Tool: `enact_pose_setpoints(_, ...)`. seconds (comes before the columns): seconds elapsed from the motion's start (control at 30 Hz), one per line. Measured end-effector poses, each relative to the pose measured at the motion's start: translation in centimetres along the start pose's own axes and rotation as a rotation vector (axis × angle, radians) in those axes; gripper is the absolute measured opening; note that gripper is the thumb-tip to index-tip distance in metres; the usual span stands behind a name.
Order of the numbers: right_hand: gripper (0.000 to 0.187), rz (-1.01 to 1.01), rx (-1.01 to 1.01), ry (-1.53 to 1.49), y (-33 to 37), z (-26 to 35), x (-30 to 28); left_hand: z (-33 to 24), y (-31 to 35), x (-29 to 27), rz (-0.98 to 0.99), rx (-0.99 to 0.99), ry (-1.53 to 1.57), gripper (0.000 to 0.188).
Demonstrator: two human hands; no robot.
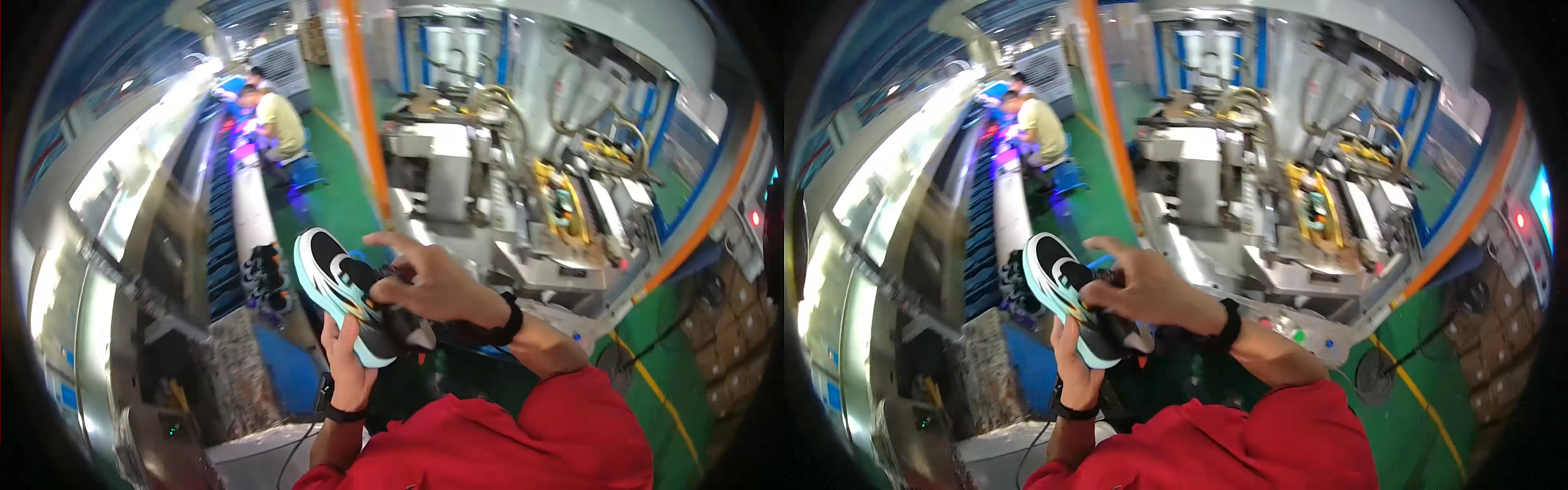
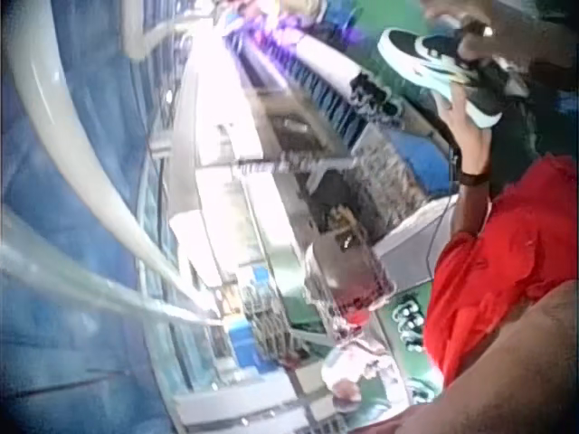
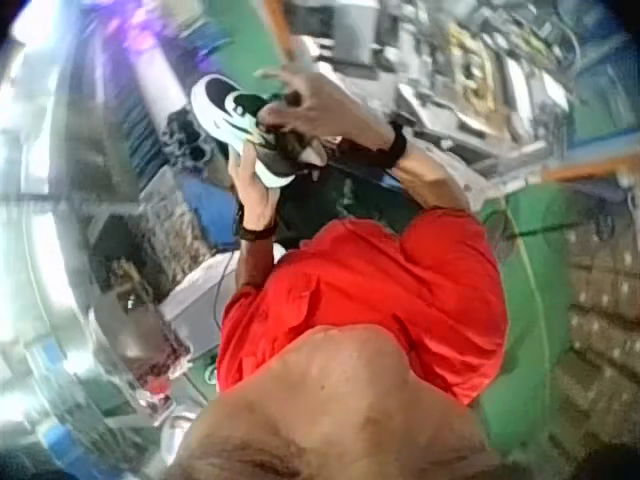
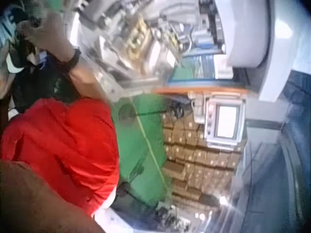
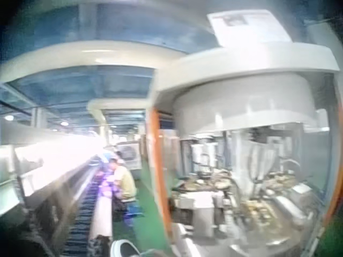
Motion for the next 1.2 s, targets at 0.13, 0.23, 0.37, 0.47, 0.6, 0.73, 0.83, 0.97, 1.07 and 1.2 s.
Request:
enact_pose_setpoints(0.13,0.077,-0.199,-0.020,-0.576,7.8,-10.8,-8.7,10.9,-1.6,7.9,0.056,-0.282,-0.083,0.038)
enact_pose_setpoints(0.23,0.067,-0.606,0.076,-0.396,12.9,-17.6,-16.1,19.9,-1.5,14.1,0.184,-0.412,-0.236,0.048)
enact_pose_setpoints(0.37,0.061,-0.937,0.242,-0.559,20.5,-26.7,-23.8,31.4,-2.6,21.2,0.526,-0.575,-0.340,0.062)
enact_pose_setpoints(0.47,0.058,-1.108,0.293,-0.525,26.6,-31.6,-29.6,39.0,-5.2,24.4,0.553,-0.690,-0.410,0.074)
enact_pose_setpoints(0.6,0.054,-1.351,0.294,-0.491,32.4,-31.6,-34.0,50.9,-14.7,24.6,0.537,-0.528,-0.837,0.072)
enact_pose_setpoints(0.73,0.056,-1.548,0.286,-0.448,36.2,-30.5,-35.3,60.5,-21.8,24.4,0.482,-0.197,-1.044,0.072)
enact_pose_setpoints(0.83,0.059,-1.635,0.263,-0.387,38.9,-31.1,-35.8,64.7,-21.4,27.1,0.631,-0.417,-1.247,0.083)
enact_pose_setpoints(0.97,0.051,-1.657,0.454,-0.175,37.5,-31.0,-39.2,66.4,-22.3,25.9,0.531,-0.335,-1.319,0.054)
enact_pose_setpoints(1.07,0.040,-1.555,0.440,-0.021,33.7,-33.1,-45.6,63.9,-21.9,25.1,0.380,-0.692,-0.912,0.037)
enact_pose_setpoints(1.2,0.041,-1.174,0.674,0.078,22.4,-37.7,-53.8,57.4,-15.7,23.5,0.294,-1.153,-0.040,0.025)
Point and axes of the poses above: each hand's wrist, its own y-axis away from the middle knuckle, its own x-axis out of the palm, z = x × y, the point moved 10 cm from there along -y, towards the middle knuckle, and after that the axes turned 5 degrees about x, right-handed, at the moved point
